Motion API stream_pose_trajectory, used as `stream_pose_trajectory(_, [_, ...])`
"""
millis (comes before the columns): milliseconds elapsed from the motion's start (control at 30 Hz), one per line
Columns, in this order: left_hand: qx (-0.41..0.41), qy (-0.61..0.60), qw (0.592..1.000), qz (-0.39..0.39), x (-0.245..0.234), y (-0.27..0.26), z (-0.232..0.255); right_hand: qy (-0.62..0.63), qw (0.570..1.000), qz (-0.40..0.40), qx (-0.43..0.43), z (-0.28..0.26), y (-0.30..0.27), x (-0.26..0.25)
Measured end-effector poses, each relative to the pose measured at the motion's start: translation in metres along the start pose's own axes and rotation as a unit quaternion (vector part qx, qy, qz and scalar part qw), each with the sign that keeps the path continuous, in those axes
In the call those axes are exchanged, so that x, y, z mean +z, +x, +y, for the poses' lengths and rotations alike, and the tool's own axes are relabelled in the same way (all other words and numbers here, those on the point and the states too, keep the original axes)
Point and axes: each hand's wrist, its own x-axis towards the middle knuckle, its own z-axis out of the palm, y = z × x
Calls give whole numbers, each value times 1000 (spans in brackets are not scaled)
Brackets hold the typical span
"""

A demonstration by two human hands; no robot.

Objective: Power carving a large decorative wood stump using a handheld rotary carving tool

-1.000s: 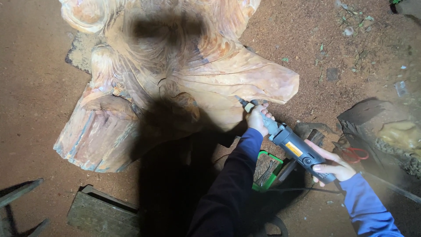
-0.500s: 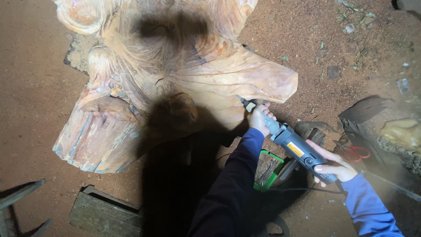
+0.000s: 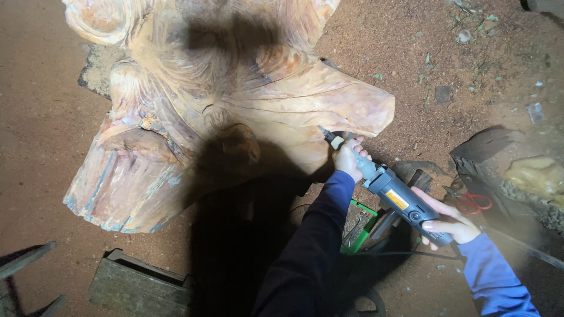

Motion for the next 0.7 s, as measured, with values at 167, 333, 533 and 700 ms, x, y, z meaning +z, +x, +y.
stream_pose_trajectory(167, [-6, 1, 1000, 0, 3, 0, -6, 11, 1000, -4, 6, 2, -4, -5])
stream_pose_trajectory(333, [-1, 2, 1000, -1, 8, -2, -12, -1, 1000, 11, 11, 6, -5, -12])
stream_pose_trajectory(533, [-3, 5, 1000, 0, 13, -2, -21, 18, 999, 31, 15, -1, -16, -11])
stream_pose_trajectory(700, [-8, 11, 1000, -7, 17, -3, -30, 9, 1000, 10, 0, 14, -15, -31])
